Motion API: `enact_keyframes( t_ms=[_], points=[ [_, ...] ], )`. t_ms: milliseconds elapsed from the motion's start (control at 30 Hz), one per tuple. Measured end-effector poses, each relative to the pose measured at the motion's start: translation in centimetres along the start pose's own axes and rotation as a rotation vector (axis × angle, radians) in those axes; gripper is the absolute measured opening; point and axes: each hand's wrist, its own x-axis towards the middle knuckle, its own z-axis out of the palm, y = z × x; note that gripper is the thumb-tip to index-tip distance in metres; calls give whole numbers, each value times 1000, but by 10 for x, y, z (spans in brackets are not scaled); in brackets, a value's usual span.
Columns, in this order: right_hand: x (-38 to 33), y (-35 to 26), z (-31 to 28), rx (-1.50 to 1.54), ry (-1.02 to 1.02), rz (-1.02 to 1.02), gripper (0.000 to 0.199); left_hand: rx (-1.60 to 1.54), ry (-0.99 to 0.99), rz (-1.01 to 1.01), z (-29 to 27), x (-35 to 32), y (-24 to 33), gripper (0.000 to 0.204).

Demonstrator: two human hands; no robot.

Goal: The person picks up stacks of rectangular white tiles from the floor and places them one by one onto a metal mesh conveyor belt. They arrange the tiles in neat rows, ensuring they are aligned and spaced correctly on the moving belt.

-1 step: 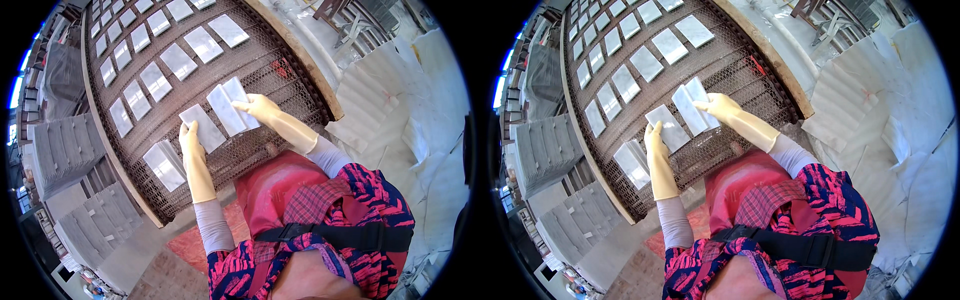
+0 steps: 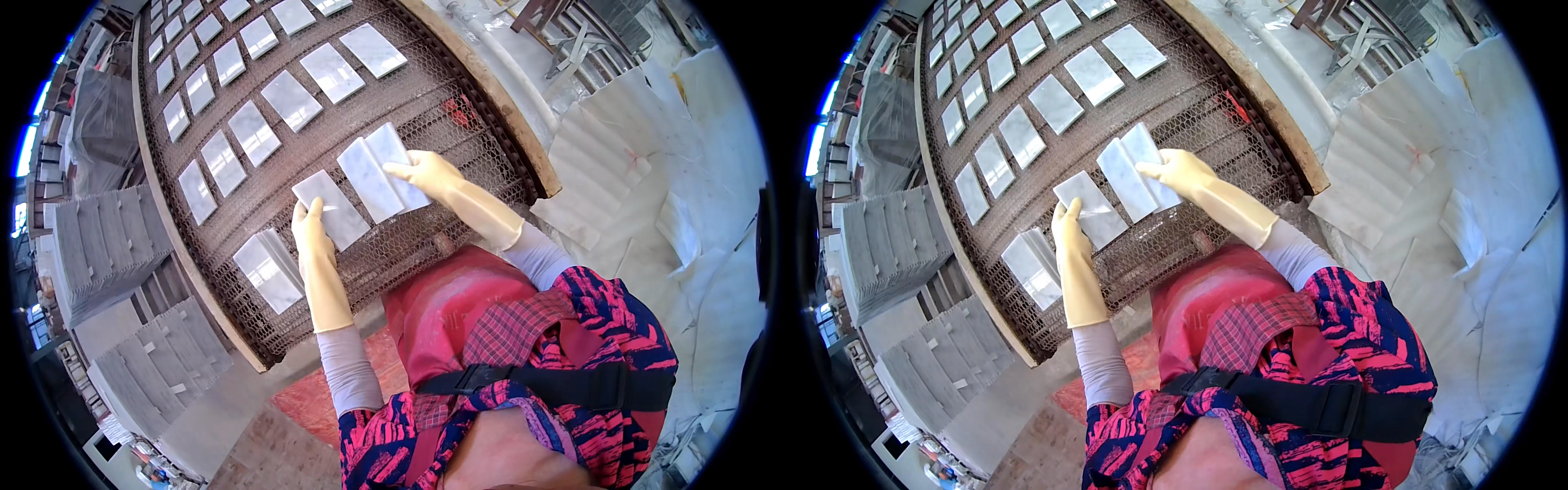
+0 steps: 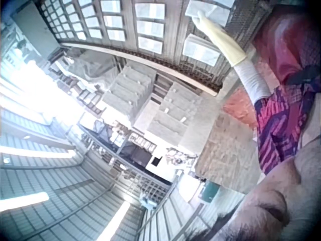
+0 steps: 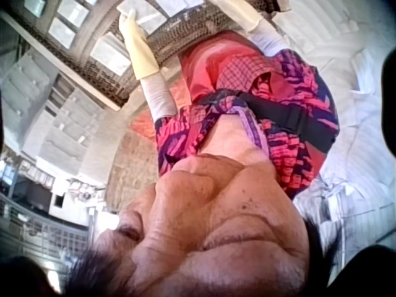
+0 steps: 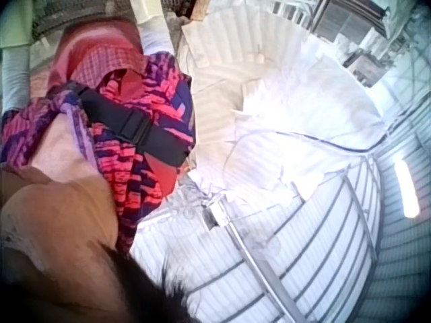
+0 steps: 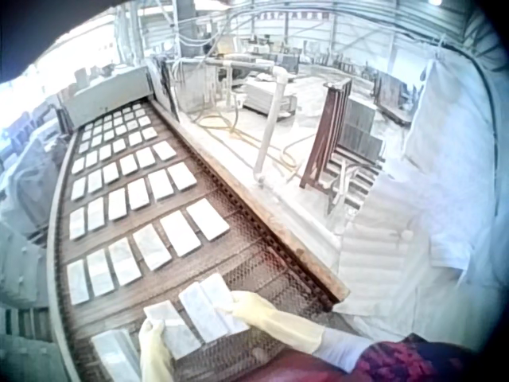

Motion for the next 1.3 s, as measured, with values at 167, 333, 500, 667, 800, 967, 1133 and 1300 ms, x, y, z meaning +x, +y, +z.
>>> enact_keyframes(
  t_ms=[167,333,500,667,800,967,1133,1300],
  points=[
    [3,12,-43,-74,119,-25,45,44,0,67,2,7,-13,40],
    [1,26,-68,-64,239,-41,47,535,181,211,23,-14,6,53],
    [-19,25,-91,-324,440,-129,52,891,269,391,56,-69,19,58],
    [-16,25,-74,-777,461,-293,67,1372,110,577,108,-66,-43,75],
    [-4,-1,-41,-1030,305,-67,96,1381,224,768,138,-53,-69,76],
    [17,2,-27,-1025,338,-105,104,1334,380,852,137,-30,-85,75],
    [13,-5,-39,-934,343,-111,100,1250,374,787,148,-44,-63,79],
    [12,-8,-35,-919,361,-113,99,1253,381,890,162,-41,-78,78]
  ],
)
